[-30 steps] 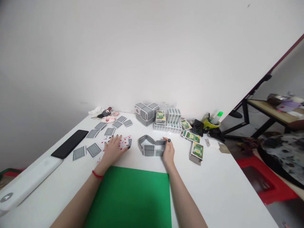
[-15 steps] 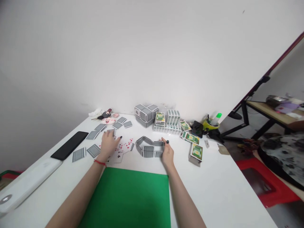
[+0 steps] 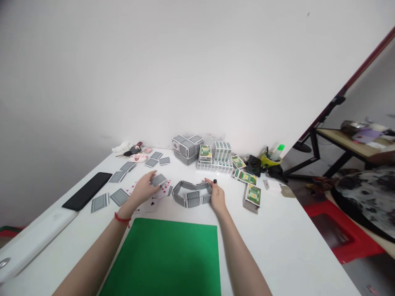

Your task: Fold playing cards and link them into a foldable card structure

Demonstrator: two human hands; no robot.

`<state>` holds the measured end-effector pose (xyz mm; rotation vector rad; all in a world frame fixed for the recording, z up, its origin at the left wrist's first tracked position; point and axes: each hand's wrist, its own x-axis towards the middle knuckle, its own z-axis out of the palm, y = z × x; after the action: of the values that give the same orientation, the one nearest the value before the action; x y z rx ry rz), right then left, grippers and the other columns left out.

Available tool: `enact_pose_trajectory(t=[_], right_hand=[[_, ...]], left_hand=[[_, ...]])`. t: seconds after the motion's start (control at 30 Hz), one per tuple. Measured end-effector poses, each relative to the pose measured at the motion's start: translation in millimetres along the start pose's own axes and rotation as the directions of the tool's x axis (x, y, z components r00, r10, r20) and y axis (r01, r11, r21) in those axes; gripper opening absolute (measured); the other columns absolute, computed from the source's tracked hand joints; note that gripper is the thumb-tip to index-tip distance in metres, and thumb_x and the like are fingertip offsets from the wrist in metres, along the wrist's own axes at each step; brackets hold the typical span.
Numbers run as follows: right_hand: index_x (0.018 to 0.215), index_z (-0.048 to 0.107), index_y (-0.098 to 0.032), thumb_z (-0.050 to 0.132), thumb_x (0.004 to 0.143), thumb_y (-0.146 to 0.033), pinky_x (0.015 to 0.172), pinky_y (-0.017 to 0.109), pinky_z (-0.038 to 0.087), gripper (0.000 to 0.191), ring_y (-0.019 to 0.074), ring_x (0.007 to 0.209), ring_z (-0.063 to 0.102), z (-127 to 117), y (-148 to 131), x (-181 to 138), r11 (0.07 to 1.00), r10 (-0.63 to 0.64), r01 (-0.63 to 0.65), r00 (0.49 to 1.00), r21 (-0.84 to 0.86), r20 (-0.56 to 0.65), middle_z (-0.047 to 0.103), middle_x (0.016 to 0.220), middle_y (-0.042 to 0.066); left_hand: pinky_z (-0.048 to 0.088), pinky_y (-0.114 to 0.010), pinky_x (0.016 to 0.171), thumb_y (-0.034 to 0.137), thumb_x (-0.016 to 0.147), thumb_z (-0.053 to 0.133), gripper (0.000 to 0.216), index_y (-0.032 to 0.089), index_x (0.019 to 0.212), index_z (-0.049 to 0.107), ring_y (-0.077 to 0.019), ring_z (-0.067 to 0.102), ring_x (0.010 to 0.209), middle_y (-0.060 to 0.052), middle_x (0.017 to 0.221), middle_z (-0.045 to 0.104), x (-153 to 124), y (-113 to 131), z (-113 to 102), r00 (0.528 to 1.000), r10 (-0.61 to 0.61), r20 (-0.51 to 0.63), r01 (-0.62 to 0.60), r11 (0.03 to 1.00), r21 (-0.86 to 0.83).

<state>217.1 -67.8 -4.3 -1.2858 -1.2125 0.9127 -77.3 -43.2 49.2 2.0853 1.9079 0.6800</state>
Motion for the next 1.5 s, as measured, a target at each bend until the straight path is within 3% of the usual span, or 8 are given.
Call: enact_pose_trajectory(t=[0.1, 0.3, 0.4, 0.53, 0.93, 1.17, 1.33, 1.5], right_hand=[[0.108, 0.063, -0.016, 0.025, 0.087, -0.055, 0.094, 0.041, 0.036, 0.058, 0.0243, 0.104, 0.056, -5, -3, 2, 0.986, -0.114, 0.111, 0.993, -0.126, -0.015, 0.065, 0.107, 0.011], [0.116, 0.054, -0.020, 0.037, 0.087, -0.039, 0.093, 0.047, 0.033, 0.039, 0.0255, 0.109, 0.048, -22, -47, -11, 0.796, -0.438, 0.355, 0.897, -0.490, -0.060, 0.056, 0.117, 0.010], [0.115, 0.052, -0.021, 0.044, 0.085, -0.034, 0.067, 0.032, 0.047, 0.034, 0.0161, 0.070, 0.059, -23, -70, -30, 0.870, -0.270, 0.316, 0.948, -0.378, 0.169, 0.060, 0.109, 0.009], [0.126, 0.038, -0.022, 0.060, 0.074, -0.028, 0.054, 0.027, 0.048, 0.057, 0.0144, 0.051, 0.058, -7, -74, -51, 0.931, 0.021, 0.153, 0.884, -0.330, 0.468, 0.066, 0.073, 0.001], [0.091, 0.051, -0.020, 0.061, 0.073, -0.029, 0.064, 0.030, 0.050, 0.023, 0.0181, 0.064, 0.066, -10, -48, -46, 0.941, 0.040, 0.111, 0.901, -0.319, 0.432, 0.068, 0.067, 0.000], [0.094, 0.050, -0.020, 0.062, 0.070, -0.029, 0.063, 0.031, 0.049, 0.029, 0.0191, 0.068, 0.066, -39, -48, -36, 0.920, 0.081, 0.099, 0.899, -0.380, 0.430, 0.068, 0.073, 0.002], [0.123, 0.035, -0.020, 0.067, 0.068, -0.032, 0.062, 0.033, 0.049, 0.066, 0.0195, 0.062, 0.064, -44, -42, -35, 0.921, 0.048, 0.095, 0.935, -0.379, 0.351, 0.064, 0.062, -0.003], [0.134, 0.019, -0.023, 0.071, 0.064, -0.038, 0.058, 0.032, 0.051, 0.089, 0.0155, 0.059, 0.061, -34, -36, -39, 0.963, -0.036, 0.113, 0.952, -0.243, 0.303, 0.063, 0.089, 0.003]], left_hand=[[0.037, -0.042, 0.092, 0.019, 0.066, 0.057, 0.060, 0.012, 0.124, 0.044, -0.0317, 0.049, 0.110, -0.017, 0.118, 0.055, -24, 15, 4, 0.983, 0.043, 0.178, -0.054, 0.997, 0.055], [0.034, -0.051, 0.093, 0.020, 0.071, 0.060, 0.038, 0.023, 0.108, 0.056, -0.0329, 0.043, 0.114, -0.011, 0.126, 0.048, -61, 51, -7, 0.976, 0.216, 0.013, -0.216, 0.969, 0.116], [0.043, -0.036, 0.089, 0.022, 0.076, 0.056, 0.036, 0.023, 0.112, 0.052, -0.0220, 0.052, 0.104, -0.007, 0.124, 0.049, -71, 70, -6, 0.908, 0.398, 0.133, -0.387, 0.917, -0.100], [0.046, -0.032, 0.080, 0.026, 0.076, 0.059, 0.036, 0.022, 0.110, 0.051, -0.0204, 0.056, 0.096, -0.006, 0.113, 0.054, -70, 82, 13, 0.860, 0.437, 0.264, -0.406, 0.899, -0.167], [0.041, -0.025, 0.061, 0.036, 0.078, 0.057, 0.020, 0.017, 0.073, 0.056, -0.0147, 0.055, 0.068, -0.002, 0.076, 0.056, -57, 70, 16, 0.840, 0.450, 0.304, -0.435, 0.892, -0.119], [0.045, -0.028, 0.073, 0.036, 0.074, 0.061, 0.027, 0.020, 0.096, 0.057, -0.0146, 0.055, 0.079, -0.007, 0.113, 0.051, -57, 57, 6, 0.824, 0.524, 0.214, -0.460, 0.840, -0.286], [0.045, -0.031, 0.077, 0.029, 0.081, 0.047, 0.039, 0.020, 0.118, 0.046, -0.0149, 0.054, 0.079, -0.010, 0.120, 0.045, -40, 25, 3, 0.958, 0.281, 0.051, -0.261, 0.935, -0.240], [0.036, -0.041, 0.089, 0.042, 0.060, 0.068, 0.060, 0.016, 0.112, 0.054, -0.0303, 0.045, 0.104, -0.013, 0.110, 0.052, -24, 5, 8, 0.967, 0.093, 0.238, -0.117, 0.989, 0.088]])
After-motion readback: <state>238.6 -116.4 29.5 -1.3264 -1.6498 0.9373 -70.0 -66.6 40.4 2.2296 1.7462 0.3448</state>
